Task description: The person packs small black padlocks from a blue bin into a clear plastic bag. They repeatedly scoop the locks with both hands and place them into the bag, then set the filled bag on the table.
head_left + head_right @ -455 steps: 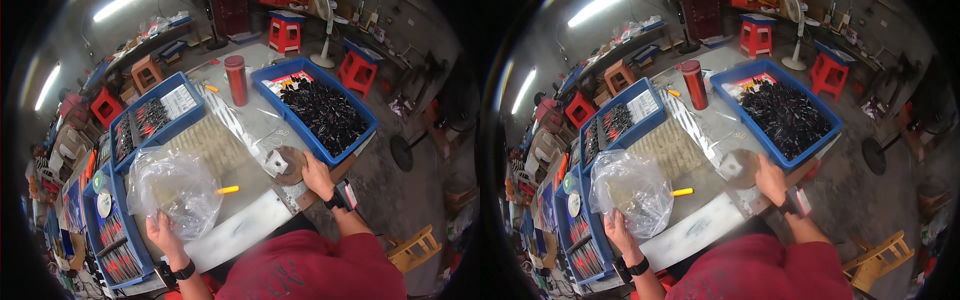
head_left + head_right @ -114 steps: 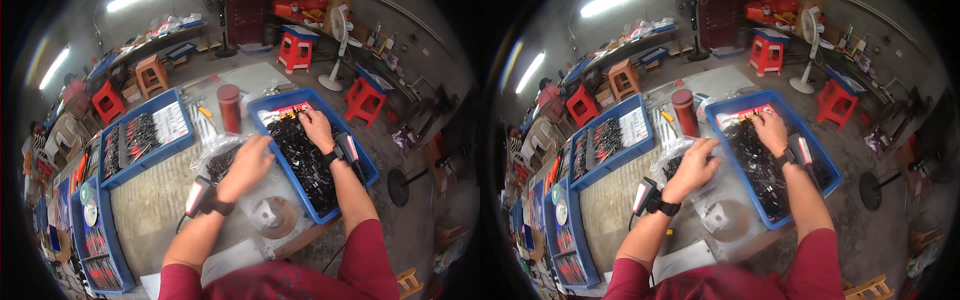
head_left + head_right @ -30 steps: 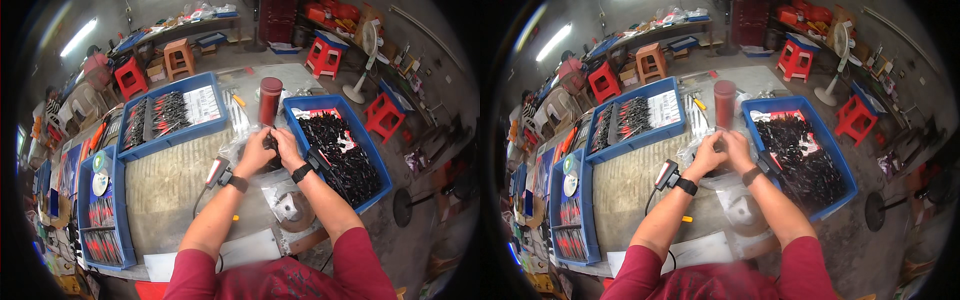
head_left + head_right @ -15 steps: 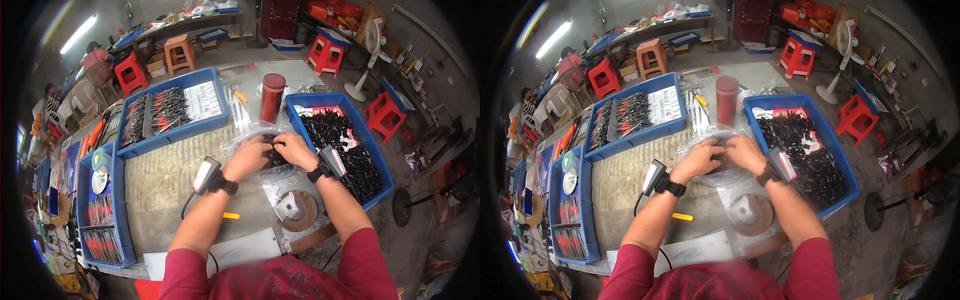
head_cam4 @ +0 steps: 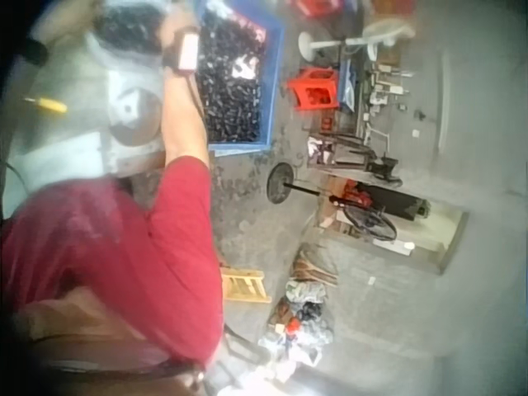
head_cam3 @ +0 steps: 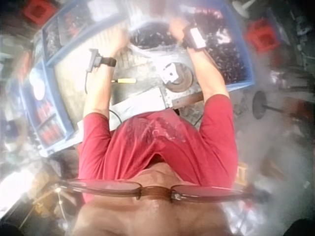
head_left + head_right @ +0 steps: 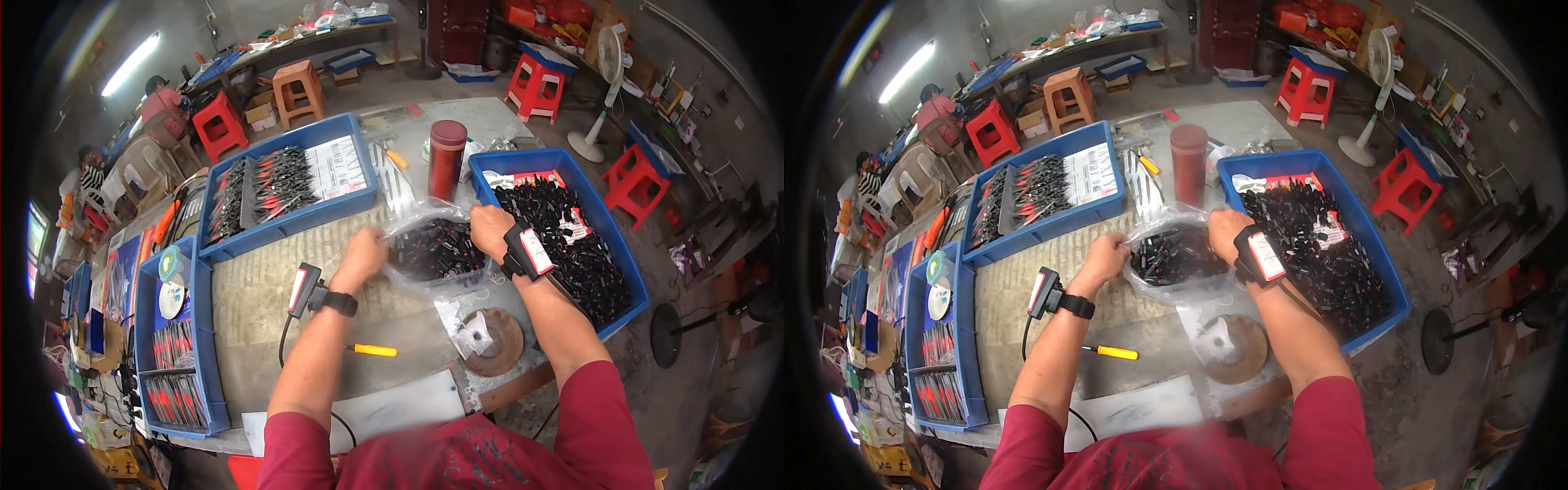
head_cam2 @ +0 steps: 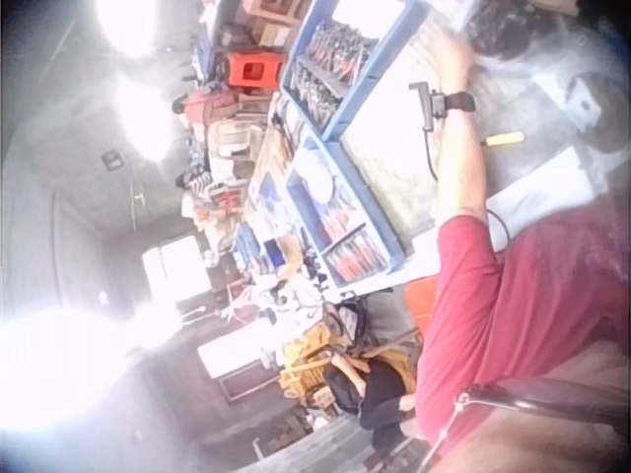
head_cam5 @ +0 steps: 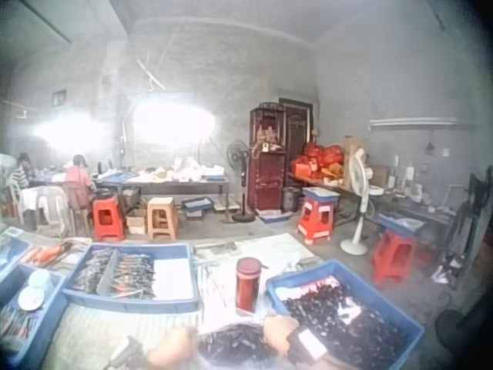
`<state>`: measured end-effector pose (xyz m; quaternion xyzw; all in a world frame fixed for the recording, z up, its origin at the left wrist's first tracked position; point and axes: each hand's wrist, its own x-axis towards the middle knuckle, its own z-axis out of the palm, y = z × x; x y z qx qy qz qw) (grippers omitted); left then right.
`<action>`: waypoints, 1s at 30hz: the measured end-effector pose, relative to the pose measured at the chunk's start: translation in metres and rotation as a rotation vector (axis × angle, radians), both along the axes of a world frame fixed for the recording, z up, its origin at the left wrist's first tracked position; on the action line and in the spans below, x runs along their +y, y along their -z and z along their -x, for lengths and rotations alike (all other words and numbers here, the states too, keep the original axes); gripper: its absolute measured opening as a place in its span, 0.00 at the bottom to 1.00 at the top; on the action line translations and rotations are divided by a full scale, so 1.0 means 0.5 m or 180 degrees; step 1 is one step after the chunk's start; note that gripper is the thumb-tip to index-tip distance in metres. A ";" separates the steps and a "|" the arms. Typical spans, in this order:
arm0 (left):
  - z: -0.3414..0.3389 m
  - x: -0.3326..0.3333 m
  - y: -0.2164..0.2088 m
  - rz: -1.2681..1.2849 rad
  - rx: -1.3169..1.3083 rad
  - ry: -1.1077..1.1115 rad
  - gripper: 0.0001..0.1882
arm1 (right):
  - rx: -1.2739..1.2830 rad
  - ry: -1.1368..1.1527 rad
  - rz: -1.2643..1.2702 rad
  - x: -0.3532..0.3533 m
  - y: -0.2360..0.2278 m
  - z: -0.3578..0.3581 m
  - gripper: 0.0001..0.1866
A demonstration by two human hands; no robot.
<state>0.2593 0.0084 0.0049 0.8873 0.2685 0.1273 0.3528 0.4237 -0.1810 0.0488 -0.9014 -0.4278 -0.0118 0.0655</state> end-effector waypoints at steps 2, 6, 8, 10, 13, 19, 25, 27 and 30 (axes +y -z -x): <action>-0.005 0.014 -0.001 0.0132 -0.0162 -0.0051 0.09 | 0.0159 0.0285 -0.0322 0.001 -0.012 -0.007 0.09; -0.010 0.033 -0.065 0.0265 -0.0546 0.0231 0.06 | 0.0112 0.0454 -0.1280 0.003 -0.057 -0.030 0.12; -0.004 0.024 -0.112 0.0726 -0.0743 0.0194 0.06 | 0.0087 0.0377 -0.1765 0.003 -0.088 -0.042 0.12; 0.002 0.018 -0.161 0.1103 -0.0868 0.0233 0.06 | 0.0104 0.0325 -0.2080 0.004 -0.117 -0.049 0.13; 0.013 0.010 -0.208 0.0721 -0.1343 0.0062 0.06 | 0.0224 0.0359 -0.2834 0.014 -0.139 -0.045 0.13; 0.025 -0.004 -0.215 -0.0624 -0.0950 -0.0154 0.13 | 0.0405 0.0445 -0.2541 0.007 -0.121 -0.037 0.13; 0.010 -0.032 -0.205 -0.0893 -0.1282 0.0027 0.15 | 0.0128 0.0388 -0.2357 -0.004 -0.083 -0.058 0.13; 0.002 -0.037 -0.204 -0.0504 -0.1143 -0.0062 0.15 | 0.0272 0.0407 -0.2237 -0.013 -0.077 -0.060 0.13; -0.005 -0.048 -0.203 -0.0118 -0.0693 0.0163 0.16 | -0.0245 0.0445 -0.2046 -0.028 -0.075 -0.050 0.15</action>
